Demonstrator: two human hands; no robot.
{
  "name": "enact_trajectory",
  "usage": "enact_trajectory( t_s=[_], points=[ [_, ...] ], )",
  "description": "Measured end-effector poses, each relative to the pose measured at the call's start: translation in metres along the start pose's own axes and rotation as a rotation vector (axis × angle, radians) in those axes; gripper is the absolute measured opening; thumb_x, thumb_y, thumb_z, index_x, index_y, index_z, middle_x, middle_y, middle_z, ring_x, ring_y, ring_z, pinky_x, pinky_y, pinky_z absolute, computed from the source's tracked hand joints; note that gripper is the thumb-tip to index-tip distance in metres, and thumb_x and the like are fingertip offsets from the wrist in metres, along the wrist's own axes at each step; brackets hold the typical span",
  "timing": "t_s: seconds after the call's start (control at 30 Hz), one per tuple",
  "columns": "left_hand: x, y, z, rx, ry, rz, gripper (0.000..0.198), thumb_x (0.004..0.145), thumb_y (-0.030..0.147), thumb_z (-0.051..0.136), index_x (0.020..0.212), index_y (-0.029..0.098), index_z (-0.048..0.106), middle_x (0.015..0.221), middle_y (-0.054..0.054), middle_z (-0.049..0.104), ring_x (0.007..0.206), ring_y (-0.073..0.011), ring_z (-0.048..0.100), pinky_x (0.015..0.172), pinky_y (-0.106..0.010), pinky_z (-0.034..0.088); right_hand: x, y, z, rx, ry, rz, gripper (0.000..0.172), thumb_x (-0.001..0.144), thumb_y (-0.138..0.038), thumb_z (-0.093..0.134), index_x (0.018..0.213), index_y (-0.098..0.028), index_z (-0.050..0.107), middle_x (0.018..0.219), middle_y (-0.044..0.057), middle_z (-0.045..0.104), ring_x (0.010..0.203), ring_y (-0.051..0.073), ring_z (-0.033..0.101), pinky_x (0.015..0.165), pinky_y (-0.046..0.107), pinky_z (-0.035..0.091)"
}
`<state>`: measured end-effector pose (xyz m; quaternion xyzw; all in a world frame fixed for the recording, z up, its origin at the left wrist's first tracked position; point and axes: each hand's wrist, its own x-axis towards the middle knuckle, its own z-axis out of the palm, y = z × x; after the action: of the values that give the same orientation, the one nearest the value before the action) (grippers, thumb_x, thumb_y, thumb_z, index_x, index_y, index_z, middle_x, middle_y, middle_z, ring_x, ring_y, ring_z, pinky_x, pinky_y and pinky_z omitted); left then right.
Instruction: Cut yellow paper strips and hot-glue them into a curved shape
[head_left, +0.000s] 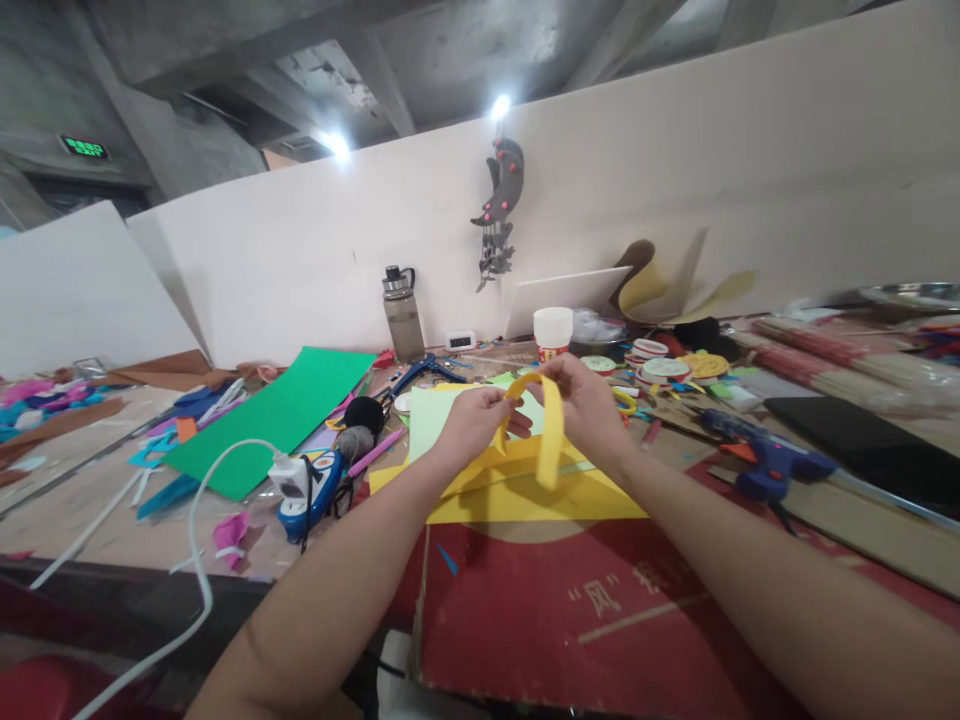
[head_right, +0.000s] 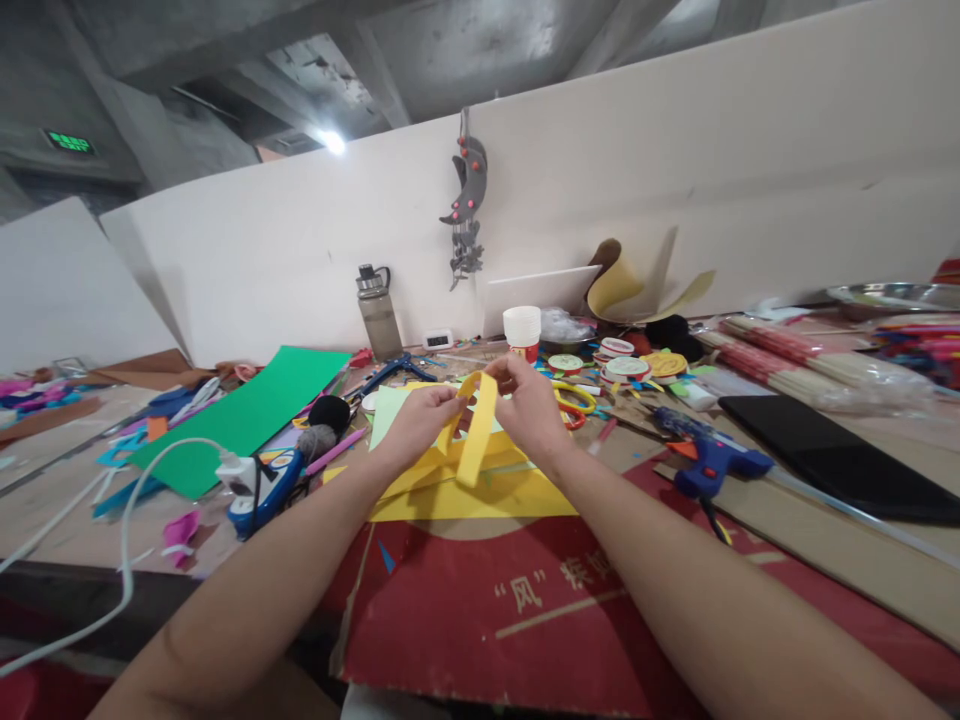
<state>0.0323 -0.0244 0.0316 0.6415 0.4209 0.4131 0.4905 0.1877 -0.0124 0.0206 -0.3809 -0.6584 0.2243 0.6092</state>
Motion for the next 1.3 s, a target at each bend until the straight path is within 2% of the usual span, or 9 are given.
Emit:
enact_trajectory(
  t_s=[0.13,0.47,0.6,0.73,0.87,1.0,1.13,1.2,1.3],
  points=[
    [0.002,-0.002,0.000,0.014,0.038,0.006,0.021,0.078,0.034,0.058,0.072,0.014,0.060,0.064,-0.005,0.068,0.057,-0.0146,0.064,0.053,-0.022,0.044,-0.004,-0.008,0.002,-0.076,-0.087,-0.054,0.017,0.070,-0.031,0.067,0.077,-0.020,0.056,0.069,0.000,0.059,0.061,0.014,0.053,0.057,0.027,0.042],
    [-0.002,0.007,0.001,-0.077,-0.118,0.078,0.030,0.079,0.044,0.059,0.082,0.014,0.058,0.071,-0.005,0.066,0.061,-0.0126,0.061,0.060,-0.024,0.044,-0.006,-0.007,-0.001,0.049,0.023,0.026,0.021,0.070,-0.036,0.070,0.069,-0.019,0.059,0.062,0.001,0.059,0.058,0.015,0.051,0.054,0.029,0.041],
    [0.001,0.003,-0.004,-0.033,0.026,0.139,0.027,0.085,0.042,0.052,0.081,0.015,0.056,0.059,0.003,0.050,0.048,-0.0067,0.044,0.051,-0.021,0.035,0.000,-0.004,-0.002,0.099,-0.109,0.000,0.019,0.069,-0.033,0.072,0.081,-0.021,0.065,0.080,0.003,0.064,0.070,0.017,0.056,0.065,0.032,0.046],
    [0.002,0.003,-0.012,0.178,0.245,0.321,0.020,0.088,0.035,0.048,0.091,0.018,0.057,0.068,0.001,0.052,0.059,-0.0096,0.046,0.057,-0.023,0.038,0.004,-0.005,-0.002,0.454,-0.232,0.304,0.028,0.072,-0.043,0.068,0.090,-0.022,0.065,0.083,0.004,0.066,0.072,0.016,0.059,0.071,0.034,0.049],
    [-0.002,0.008,-0.018,0.300,0.300,0.422,0.020,0.090,0.031,0.044,0.100,0.019,0.057,0.093,-0.004,0.060,0.086,-0.0155,0.054,0.077,-0.028,0.043,0.004,-0.012,-0.004,0.746,-0.431,0.551,0.036,0.077,-0.054,0.060,0.084,-0.018,0.064,0.066,0.002,0.061,0.059,0.014,0.056,0.066,0.033,0.050],
    [-0.004,0.012,-0.020,0.437,0.332,0.484,0.025,0.089,0.030,0.046,0.110,0.021,0.056,0.108,-0.008,0.058,0.107,-0.0198,0.051,0.096,-0.036,0.038,0.003,-0.024,-0.009,0.622,-0.398,0.326,0.025,0.076,-0.044,0.065,0.075,-0.019,0.060,0.055,-0.005,0.050,0.049,0.009,0.044,0.055,0.025,0.042],
    [-0.006,0.016,-0.021,0.454,0.651,0.455,0.048,0.072,0.029,0.068,0.116,0.019,0.052,0.123,-0.011,0.049,0.117,-0.0239,0.045,0.101,-0.039,0.034,0.003,-0.035,-0.015,0.196,-0.267,0.065,0.020,0.084,-0.038,0.056,0.076,-0.020,0.060,0.059,-0.002,0.055,0.055,0.011,0.049,0.057,0.026,0.040],
    [-0.008,0.018,-0.018,0.289,0.565,0.386,0.038,0.079,0.036,0.061,0.111,0.017,0.053,0.112,-0.011,0.056,0.101,-0.0204,0.054,0.088,-0.035,0.043,0.001,-0.034,-0.015,-0.027,-0.207,-0.040,0.018,0.086,-0.034,0.053,0.079,-0.021,0.062,0.062,-0.001,0.057,0.058,0.013,0.051,0.060,0.028,0.041],
    [-0.008,0.018,-0.007,0.043,0.247,0.272,0.037,0.084,0.046,0.053,0.106,0.016,0.054,0.093,-0.007,0.061,0.077,-0.0153,0.059,0.065,-0.027,0.047,-0.006,-0.027,-0.008,-0.314,-0.215,-0.217,0.016,0.088,-0.027,0.048,0.086,-0.021,0.063,0.073,0.003,0.064,0.068,0.018,0.057,0.065,0.031,0.042]
  ],
)
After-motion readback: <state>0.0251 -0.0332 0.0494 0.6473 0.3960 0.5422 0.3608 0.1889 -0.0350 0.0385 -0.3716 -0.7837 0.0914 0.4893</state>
